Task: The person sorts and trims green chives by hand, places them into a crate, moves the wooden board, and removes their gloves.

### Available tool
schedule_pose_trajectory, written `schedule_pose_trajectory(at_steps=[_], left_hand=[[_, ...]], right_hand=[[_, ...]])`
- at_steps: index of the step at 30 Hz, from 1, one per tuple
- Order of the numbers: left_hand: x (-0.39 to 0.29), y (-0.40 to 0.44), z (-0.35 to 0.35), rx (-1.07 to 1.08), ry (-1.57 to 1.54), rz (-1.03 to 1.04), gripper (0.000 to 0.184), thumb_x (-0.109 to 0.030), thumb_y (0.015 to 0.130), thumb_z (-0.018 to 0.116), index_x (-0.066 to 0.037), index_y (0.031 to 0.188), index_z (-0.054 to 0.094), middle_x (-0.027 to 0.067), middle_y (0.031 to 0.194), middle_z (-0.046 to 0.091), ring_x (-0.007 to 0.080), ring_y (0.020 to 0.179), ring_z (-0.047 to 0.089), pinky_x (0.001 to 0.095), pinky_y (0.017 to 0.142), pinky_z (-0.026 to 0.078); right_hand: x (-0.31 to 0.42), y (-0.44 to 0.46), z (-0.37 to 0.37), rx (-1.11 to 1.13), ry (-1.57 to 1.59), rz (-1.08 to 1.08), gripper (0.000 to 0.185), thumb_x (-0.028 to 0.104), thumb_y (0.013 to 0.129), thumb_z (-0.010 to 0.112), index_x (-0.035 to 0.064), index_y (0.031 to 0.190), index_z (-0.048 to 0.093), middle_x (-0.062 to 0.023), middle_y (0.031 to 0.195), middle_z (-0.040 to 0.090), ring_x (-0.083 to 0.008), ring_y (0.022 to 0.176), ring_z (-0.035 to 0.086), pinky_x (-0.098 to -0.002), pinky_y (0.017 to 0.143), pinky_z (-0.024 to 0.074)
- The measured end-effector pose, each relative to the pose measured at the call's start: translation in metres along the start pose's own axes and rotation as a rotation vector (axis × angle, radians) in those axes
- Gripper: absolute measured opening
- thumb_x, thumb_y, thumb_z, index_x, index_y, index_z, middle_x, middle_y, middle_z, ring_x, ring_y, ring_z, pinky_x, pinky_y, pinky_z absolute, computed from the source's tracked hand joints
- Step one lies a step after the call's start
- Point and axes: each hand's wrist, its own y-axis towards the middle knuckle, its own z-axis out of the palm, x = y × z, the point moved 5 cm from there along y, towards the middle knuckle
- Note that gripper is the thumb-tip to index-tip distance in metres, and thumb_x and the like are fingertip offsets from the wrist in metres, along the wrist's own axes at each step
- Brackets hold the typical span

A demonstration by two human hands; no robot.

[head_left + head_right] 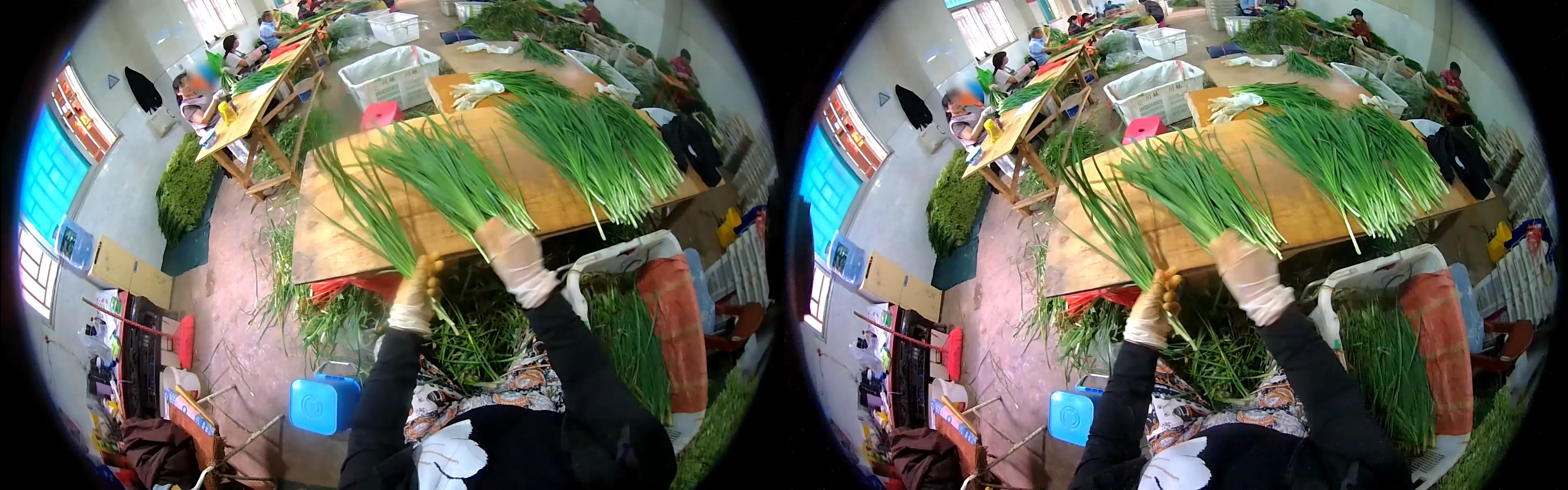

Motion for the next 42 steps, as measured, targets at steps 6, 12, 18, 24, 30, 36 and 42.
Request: schedule_pose_trajectory(at_steps=[6,12,18,24,30,36,42], left_hand=[[0.041,-0.012,-0.007,-0.151,0.211,0.006,0.035,-0.019,0.079,0.057,-0.002,0.108,0.050,0.0048,0.095,0.058,0.0052,0.066,0.048,0.0157,0.052,0.038],[0.038,-0.015,-0.026,-0.011,0.175,-0.077,0.038,-0.012,0.078,0.057,0.001,0.112,0.046,0.0093,0.098,0.058,0.0120,0.079,0.055,0.0195,0.070,0.043],[0.021,-0.023,0.001,0.160,0.038,-0.096,0.050,-0.013,0.077,0.058,-0.005,0.122,0.036,0.0040,0.108,0.053,0.0109,0.079,0.054,0.0228,0.073,0.045],[0.035,-0.015,-0.021,0.078,-0.049,-0.098,0.047,-0.014,0.078,0.058,-0.006,0.120,0.039,0.0018,0.093,0.055,0.0058,0.065,0.051,0.0171,0.056,0.045],[0.036,-0.015,-0.010,0.002,-0.061,-0.085,0.036,-0.008,0.077,0.058,-0.002,0.110,0.046,0.0082,0.097,0.057,0.0056,0.060,0.048,0.0143,0.048,0.041],[0.036,-0.021,-0.008,0.038,-0.039,-0.152,0.023,-0.005,0.077,0.057,-0.006,0.098,0.047,0.0142,0.100,0.057,0.0095,0.063,0.051,0.0185,0.050,0.042],[0.047,-0.011,-0.015,0.029,0.094,-0.090,0.032,-0.007,0.074,0.059,-0.002,0.104,0.049,0.0101,0.093,0.058,0.0125,0.065,0.056,0.0225,0.055,0.047]], right_hand=[[0.017,-0.088,0.089,0.422,-0.100,-0.251,0.024,0.034,0.081,0.046,0.0110,0.081,0.052,-0.0060,0.063,0.057,-0.0203,0.050,0.056,-0.0302,0.044,0.0445],[-0.010,-0.024,0.060,0.458,-0.383,-0.008,0.041,0.049,0.074,0.051,0.0096,0.067,0.059,-0.0053,0.056,0.057,-0.0171,0.053,0.058,-0.0310,0.041,0.0432],[-0.057,-0.005,0.091,0.767,0.170,0.181,0.030,0.033,0.075,0.055,0.0035,0.075,0.061,-0.0071,0.065,0.060,-0.0155,0.052,0.055,-0.0276,0.048,0.0438],[-0.013,-0.050,0.072,0.968,1.060,0.451,0.033,0.032,0.082,0.050,0.0011,0.083,0.061,0.0018,0.053,0.049,-0.0041,0.043,0.041,-0.0159,0.039,0.0288],[-0.002,-0.099,0.096,1.084,1.489,0.580,0.041,0.035,0.082,0.049,-0.0045,0.091,0.057,0.0002,0.053,0.049,-0.0048,0.044,0.041,-0.0167,0.042,0.0318],[-0.007,-0.100,0.099,1.206,1.071,0.399,0.043,0.039,0.080,0.052,-0.0013,0.091,0.058,-0.0022,0.064,0.057,-0.0055,0.052,0.050,-0.0164,0.045,0.0376],[-0.011,-0.080,0.102,0.864,0.914,0.338,0.024,0.028,0.080,0.055,0.0044,0.078,0.056,-0.0024,0.066,0.059,-0.0078,0.051,0.050,-0.0195,0.045,0.0389]])
